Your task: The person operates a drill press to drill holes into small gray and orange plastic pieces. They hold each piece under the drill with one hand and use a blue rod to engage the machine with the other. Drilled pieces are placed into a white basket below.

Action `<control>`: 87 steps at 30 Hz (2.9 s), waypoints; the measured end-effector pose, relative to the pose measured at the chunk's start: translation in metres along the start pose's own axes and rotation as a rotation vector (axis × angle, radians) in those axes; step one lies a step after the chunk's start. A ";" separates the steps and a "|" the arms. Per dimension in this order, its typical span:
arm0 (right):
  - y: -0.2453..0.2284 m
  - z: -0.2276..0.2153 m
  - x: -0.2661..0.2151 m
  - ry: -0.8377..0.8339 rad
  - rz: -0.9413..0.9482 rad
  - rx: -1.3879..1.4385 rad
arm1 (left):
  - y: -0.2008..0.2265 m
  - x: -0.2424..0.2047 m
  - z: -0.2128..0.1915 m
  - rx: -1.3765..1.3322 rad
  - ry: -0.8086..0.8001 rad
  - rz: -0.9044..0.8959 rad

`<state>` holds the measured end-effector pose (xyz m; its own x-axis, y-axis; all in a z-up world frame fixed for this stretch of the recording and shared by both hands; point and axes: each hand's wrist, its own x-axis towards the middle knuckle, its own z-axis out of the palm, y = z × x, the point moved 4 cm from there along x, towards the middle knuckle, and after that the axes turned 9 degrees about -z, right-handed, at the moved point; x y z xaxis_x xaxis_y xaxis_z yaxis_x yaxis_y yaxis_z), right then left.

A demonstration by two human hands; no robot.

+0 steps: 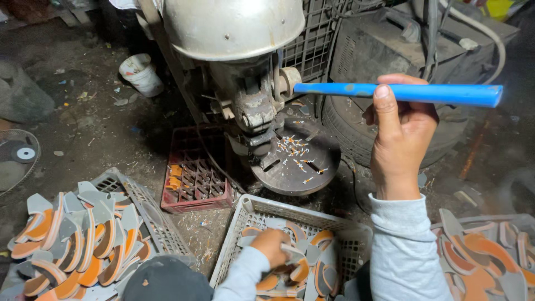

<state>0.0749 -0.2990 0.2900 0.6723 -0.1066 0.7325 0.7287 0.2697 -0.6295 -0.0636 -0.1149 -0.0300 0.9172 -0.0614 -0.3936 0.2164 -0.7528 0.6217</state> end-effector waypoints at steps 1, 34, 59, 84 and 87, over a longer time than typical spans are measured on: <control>-0.001 -0.001 -0.001 0.001 -0.005 -0.012 | 0.003 -0.013 -0.023 -0.144 -0.027 0.029; 0.000 0.002 0.004 -0.001 -0.010 0.012 | -0.045 -0.006 -0.109 -1.041 -0.185 -0.061; 0.007 0.021 0.042 -0.078 -0.092 -0.018 | -0.060 0.025 -0.143 -1.164 0.115 -0.246; 0.003 0.011 0.018 -0.023 -0.059 0.004 | -0.065 0.030 -0.141 -1.104 0.143 -0.258; 0.001 0.010 0.015 -0.021 -0.050 -0.006 | -0.066 0.029 -0.140 -1.096 0.162 -0.274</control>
<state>0.0843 -0.2910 0.3030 0.6319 -0.0998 0.7686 0.7623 0.2592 -0.5931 -0.0050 0.0247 0.0119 0.8094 0.1623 -0.5643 0.5183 0.2542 0.8166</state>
